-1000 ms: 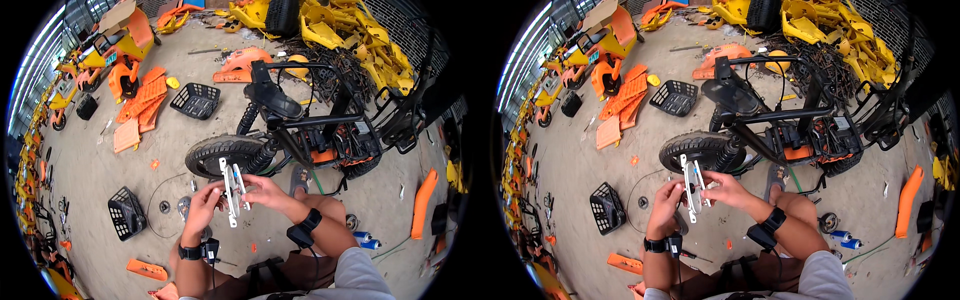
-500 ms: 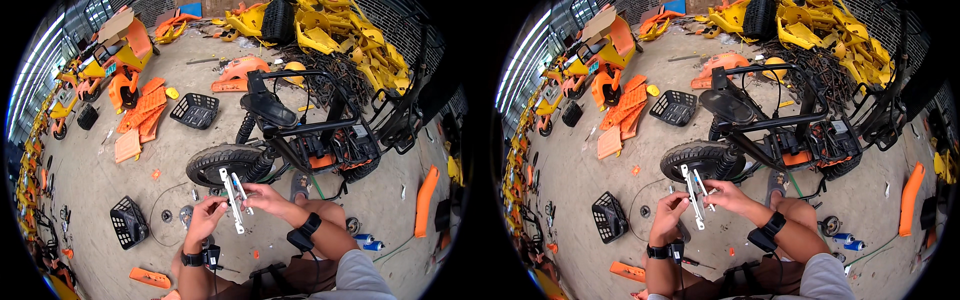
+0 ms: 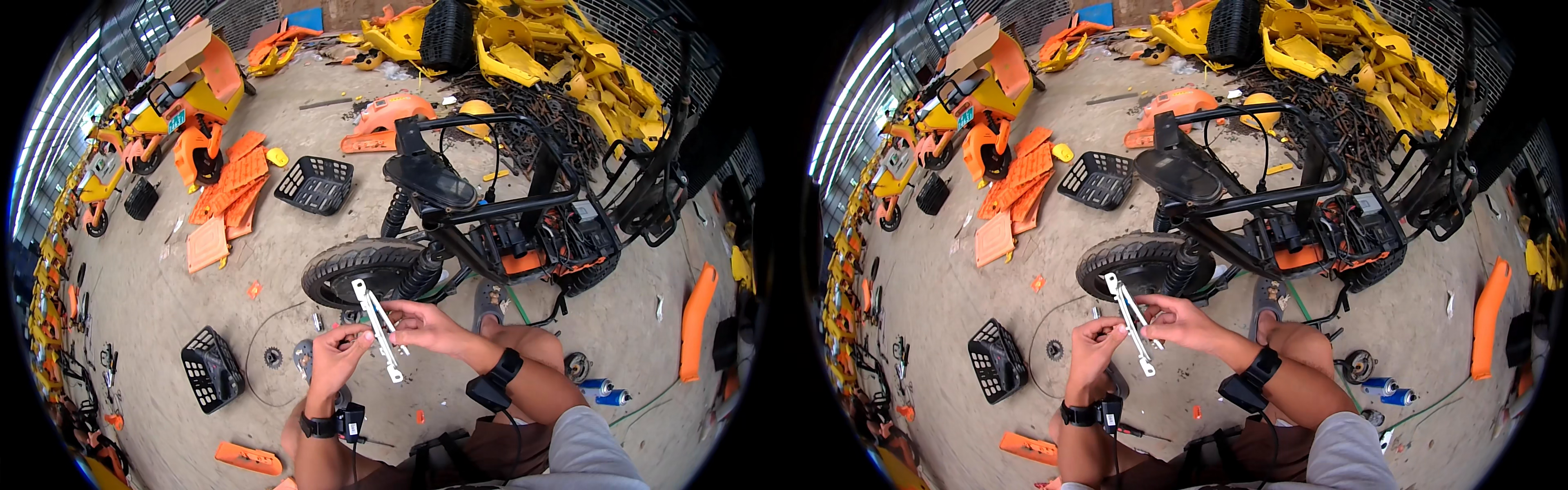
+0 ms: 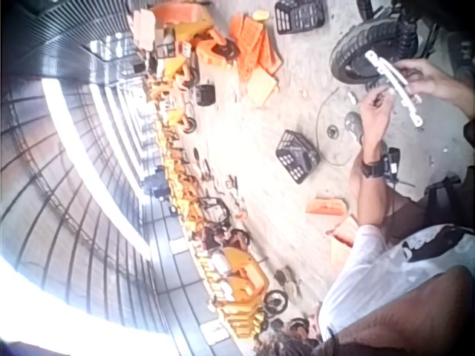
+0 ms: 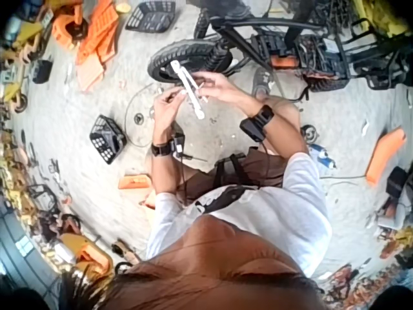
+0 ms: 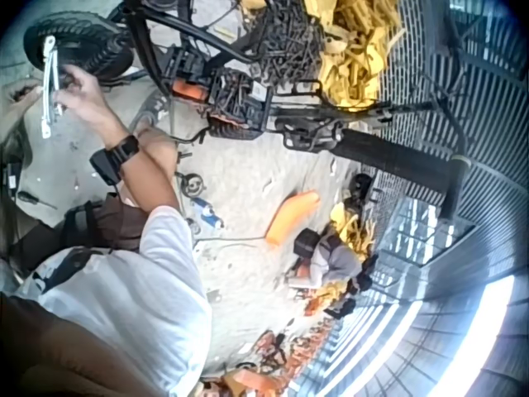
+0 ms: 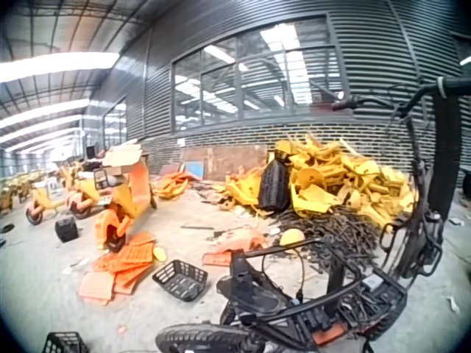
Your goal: The person works on a white plastic motorcycle component, using a screwdriver to remove or tighten screws on a circuit board and picking at the surface with their hands.
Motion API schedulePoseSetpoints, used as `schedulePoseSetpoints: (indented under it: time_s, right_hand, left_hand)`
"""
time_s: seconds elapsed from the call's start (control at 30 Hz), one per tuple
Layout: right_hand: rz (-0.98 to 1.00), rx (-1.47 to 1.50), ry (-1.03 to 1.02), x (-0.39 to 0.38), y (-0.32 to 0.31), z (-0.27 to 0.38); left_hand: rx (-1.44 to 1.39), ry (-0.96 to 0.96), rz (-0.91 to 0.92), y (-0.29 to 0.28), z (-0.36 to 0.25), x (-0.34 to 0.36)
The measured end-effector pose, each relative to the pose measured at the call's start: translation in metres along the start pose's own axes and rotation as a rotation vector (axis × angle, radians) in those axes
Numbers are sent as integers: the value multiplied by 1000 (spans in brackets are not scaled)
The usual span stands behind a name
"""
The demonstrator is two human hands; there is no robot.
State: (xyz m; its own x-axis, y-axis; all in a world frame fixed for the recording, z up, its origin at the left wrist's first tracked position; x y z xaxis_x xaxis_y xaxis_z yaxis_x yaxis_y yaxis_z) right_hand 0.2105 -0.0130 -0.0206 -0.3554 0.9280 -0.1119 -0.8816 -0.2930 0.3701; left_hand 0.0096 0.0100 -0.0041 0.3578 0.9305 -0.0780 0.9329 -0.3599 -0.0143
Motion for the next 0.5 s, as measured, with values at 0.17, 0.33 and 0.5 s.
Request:
schedulePoseSetpoints:
  time_s: [0.17,0.33,0.5]
  right_hand:
    - [0,-60,0,-1,1,10]
    - [-44,-110,-6,-4,-5,9]
    - [-57,-193,16,-7,0,16]
  left_hand:
    - [8,13,-84,-1,1,-3]
    - [87,-94,-118,2,-6,-3]
    - [82,-115,-128,2,-11,-5]
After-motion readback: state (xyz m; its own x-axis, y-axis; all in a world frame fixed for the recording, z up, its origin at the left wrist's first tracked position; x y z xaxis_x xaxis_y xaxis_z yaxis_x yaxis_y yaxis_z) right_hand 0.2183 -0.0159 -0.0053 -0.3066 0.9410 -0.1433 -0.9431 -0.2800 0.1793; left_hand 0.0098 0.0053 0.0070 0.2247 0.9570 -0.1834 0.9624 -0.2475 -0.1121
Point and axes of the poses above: each hand's wrist, its own x-axis towards the middle knuckle, its own y-axis out of the palm, z = x × y, the point moved 2 cm from there along x, towards the middle knuckle, and after that the axes turned 2 degrees about y, right-handed, at the moved point
